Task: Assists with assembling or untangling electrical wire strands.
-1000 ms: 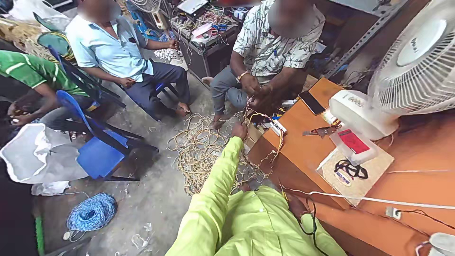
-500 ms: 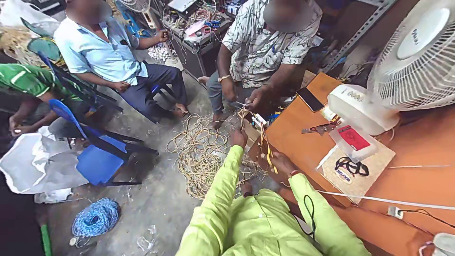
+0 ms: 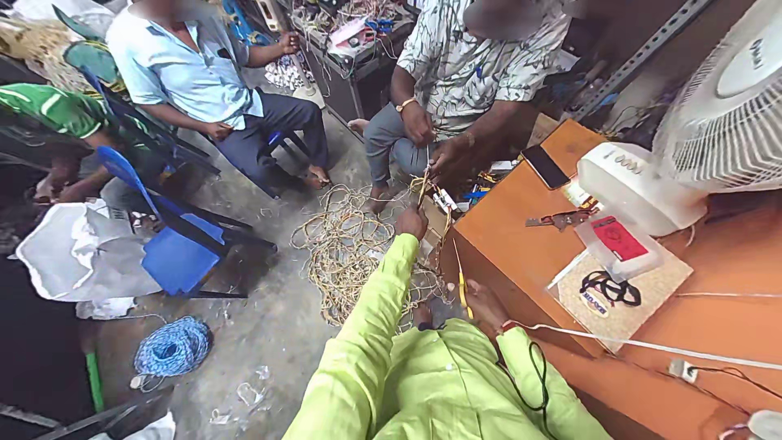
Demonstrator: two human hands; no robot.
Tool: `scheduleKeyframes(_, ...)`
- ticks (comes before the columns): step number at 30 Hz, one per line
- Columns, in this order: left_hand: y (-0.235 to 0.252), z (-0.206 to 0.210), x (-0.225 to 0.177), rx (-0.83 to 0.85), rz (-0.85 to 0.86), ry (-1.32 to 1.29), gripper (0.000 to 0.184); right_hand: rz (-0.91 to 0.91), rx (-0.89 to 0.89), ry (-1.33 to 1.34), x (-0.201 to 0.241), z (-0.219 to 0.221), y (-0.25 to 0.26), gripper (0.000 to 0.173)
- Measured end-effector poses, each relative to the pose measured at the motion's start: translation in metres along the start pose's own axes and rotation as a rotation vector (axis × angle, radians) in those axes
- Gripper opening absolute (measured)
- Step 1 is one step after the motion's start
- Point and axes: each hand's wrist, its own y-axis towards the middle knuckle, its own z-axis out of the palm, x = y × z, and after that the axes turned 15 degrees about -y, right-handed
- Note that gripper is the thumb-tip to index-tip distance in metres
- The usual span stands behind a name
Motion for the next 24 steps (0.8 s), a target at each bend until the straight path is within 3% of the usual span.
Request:
scheduleKeyframes(4, -0.002, 0.003, 0.000, -0.045, -0.005, 0.001, 0.041, -0.119, -0.154, -0.138, 0.061, -0.034, 0.016, 0.065)
scheduleKeyframes(8, 0.003, -0.007, -0.008, -0.037, -0.070, 0.050, 0.044, -0.039, -0.228, -0.443, 0.121, -0.082, 0.037, 0.066)
scheduleKeyframes(11, -0.009, -0.011, -0.001, 0.003, -0.090, 0.094, 0.042, -0.023, -0.271, -0.527, 0.152, -0.101, 0.054, 0.071)
scheduleKeyframes(17, -0.060, 0.033, 0.043, -0.003, -0.093, -0.012, 0.042, -0.076, -0.297, -0.656, 0.153, -0.099, 0.090, 0.063)
scheduleKeyframes(24, -0.084, 0.010, 0.044, -0.121, -0.056, -0.081, 0.042, -0.109, -0.297, -0.814, 0.156, -0.081, 0.045, 0.060)
